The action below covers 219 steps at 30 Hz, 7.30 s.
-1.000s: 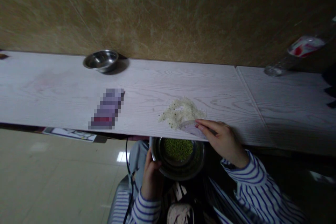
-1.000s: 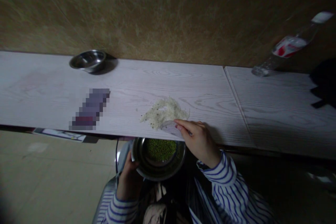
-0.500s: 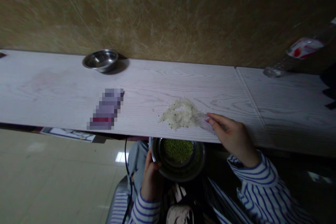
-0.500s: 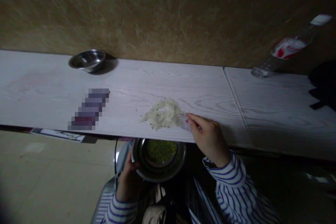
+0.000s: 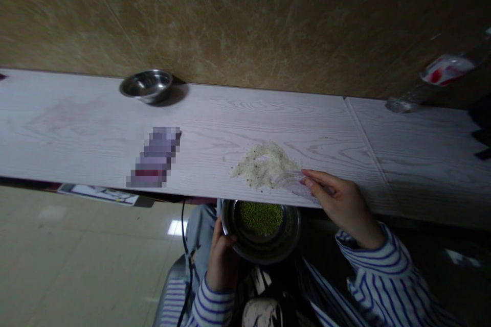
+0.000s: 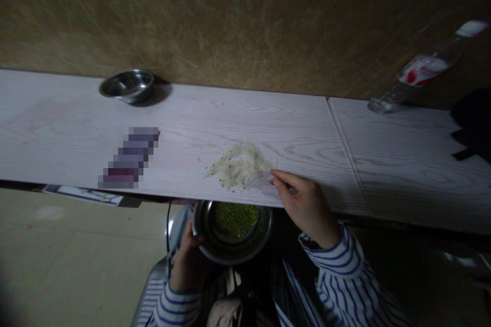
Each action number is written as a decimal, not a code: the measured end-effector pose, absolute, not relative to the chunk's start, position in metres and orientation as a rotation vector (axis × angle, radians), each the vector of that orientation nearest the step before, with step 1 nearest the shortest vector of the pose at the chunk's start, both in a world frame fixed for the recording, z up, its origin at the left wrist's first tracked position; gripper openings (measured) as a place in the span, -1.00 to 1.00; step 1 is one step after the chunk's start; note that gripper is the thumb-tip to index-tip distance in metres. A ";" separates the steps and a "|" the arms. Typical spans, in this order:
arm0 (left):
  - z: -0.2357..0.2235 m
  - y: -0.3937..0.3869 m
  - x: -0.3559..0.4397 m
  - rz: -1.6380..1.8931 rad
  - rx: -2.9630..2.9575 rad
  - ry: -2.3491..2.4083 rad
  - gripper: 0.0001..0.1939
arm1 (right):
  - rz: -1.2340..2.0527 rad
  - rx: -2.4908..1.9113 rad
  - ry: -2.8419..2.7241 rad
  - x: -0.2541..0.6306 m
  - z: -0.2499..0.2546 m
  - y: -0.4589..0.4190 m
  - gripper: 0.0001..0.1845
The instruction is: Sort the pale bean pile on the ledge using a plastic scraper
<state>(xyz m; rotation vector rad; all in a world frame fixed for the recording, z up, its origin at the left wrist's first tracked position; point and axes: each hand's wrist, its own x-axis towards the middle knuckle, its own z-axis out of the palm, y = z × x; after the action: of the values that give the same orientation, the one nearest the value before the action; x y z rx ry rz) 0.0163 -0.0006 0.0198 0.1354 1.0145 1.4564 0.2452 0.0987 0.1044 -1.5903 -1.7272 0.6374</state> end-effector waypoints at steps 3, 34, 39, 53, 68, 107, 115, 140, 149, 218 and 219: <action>0.021 0.000 0.017 1.450 0.127 1.025 -0.47 | 0.630 -1.601 -1.710 0.246 0.101 0.099 -0.70; 0.019 -0.003 0.016 1.435 0.125 0.968 -0.47 | 0.690 -1.590 -1.707 0.245 0.101 0.092 -0.67; 0.012 -0.004 0.017 1.465 0.129 0.974 -0.48 | 0.724 -1.544 -1.749 0.240 0.100 0.091 -0.67; 0.010 -0.005 0.017 1.447 0.152 0.987 -0.47 | 0.736 -1.530 -1.760 0.238 0.104 0.084 -0.67; 0.013 -0.005 0.017 1.429 0.150 0.994 -0.48 | 0.757 -1.558 -1.741 0.238 0.100 0.081 -0.67; 0.016 -0.004 0.016 1.430 0.136 0.989 -0.51 | 0.764 -1.558 -1.722 0.233 0.098 0.081 -0.68; 0.015 -0.004 0.014 1.419 0.151 0.975 -0.50 | 0.690 -1.564 -1.698 0.232 0.099 0.080 -0.68; 0.014 -0.003 0.011 1.441 0.163 0.965 -0.47 | 0.706 -1.601 -1.667 0.231 0.096 0.082 -0.66; 0.010 -0.003 0.013 1.444 0.160 0.950 -0.45 | 0.706 -1.526 -1.699 0.225 0.093 0.081 -0.68; 0.019 -0.004 0.009 1.463 0.169 0.986 -0.53 | 0.615 -1.462 -1.694 0.224 0.083 0.109 -0.70; 0.019 -0.004 0.009 1.464 0.161 0.984 -0.53 | 0.602 -1.472 -1.681 0.227 0.083 0.110 -0.70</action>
<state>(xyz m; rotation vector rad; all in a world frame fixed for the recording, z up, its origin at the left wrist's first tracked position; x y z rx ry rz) 0.0092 -0.0042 0.0189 0.1612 0.9841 1.4640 0.2268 0.1101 0.0831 -1.4717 -1.6805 0.6018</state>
